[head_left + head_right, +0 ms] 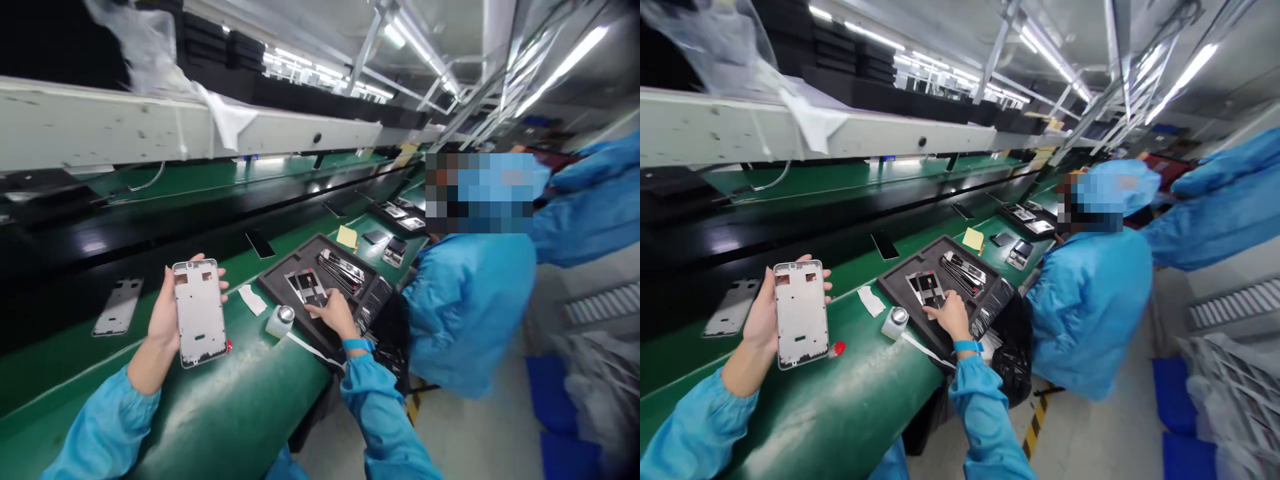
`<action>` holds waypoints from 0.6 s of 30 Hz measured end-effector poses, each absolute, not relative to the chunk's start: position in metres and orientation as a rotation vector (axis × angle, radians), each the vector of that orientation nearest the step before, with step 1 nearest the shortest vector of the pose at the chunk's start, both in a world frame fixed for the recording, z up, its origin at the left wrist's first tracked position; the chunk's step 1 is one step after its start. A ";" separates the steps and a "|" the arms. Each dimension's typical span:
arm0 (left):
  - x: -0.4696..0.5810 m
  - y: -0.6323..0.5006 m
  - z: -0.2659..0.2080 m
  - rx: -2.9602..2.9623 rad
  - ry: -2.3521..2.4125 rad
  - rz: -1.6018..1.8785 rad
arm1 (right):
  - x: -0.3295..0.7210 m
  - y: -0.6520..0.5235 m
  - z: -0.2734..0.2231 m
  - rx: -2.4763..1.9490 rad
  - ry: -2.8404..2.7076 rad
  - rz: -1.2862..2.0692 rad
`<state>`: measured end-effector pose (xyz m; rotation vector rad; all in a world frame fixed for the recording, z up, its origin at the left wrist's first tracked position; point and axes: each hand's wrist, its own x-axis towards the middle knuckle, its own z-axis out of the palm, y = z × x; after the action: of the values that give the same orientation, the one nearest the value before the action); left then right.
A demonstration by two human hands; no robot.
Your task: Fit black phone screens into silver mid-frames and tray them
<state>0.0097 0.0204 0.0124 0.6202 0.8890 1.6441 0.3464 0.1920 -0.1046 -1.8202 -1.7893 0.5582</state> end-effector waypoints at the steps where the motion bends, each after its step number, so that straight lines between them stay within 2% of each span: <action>1: 0.010 0.015 0.016 0.641 0.868 1.609 | 0.345 0.196 -0.095 -1.806 -1.788 0.607; 5: 0.013 0.000 0.024 0.671 0.718 1.538 | 0.346 0.201 -0.050 -1.650 -1.800 0.798; 9: 0.025 -0.014 0.023 0.639 0.490 1.366 | 0.341 0.158 -0.012 -1.451 -1.749 0.848; 12: 0.045 -0.019 0.016 0.667 0.371 1.200 | 0.314 0.099 -0.014 -1.278 -1.754 0.889; 14: 0.058 -0.019 0.010 0.683 0.338 1.137 | 0.288 0.066 -0.025 -1.012 -1.806 0.946; 18: 0.068 -0.014 0.000 0.811 0.488 1.148 | 0.253 0.036 -0.030 -0.866 -1.640 0.938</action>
<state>0.0685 -0.0143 -0.0004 0.8113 0.4882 1.1475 0.2532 0.0360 -0.0300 -0.8657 -1.6397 0.9381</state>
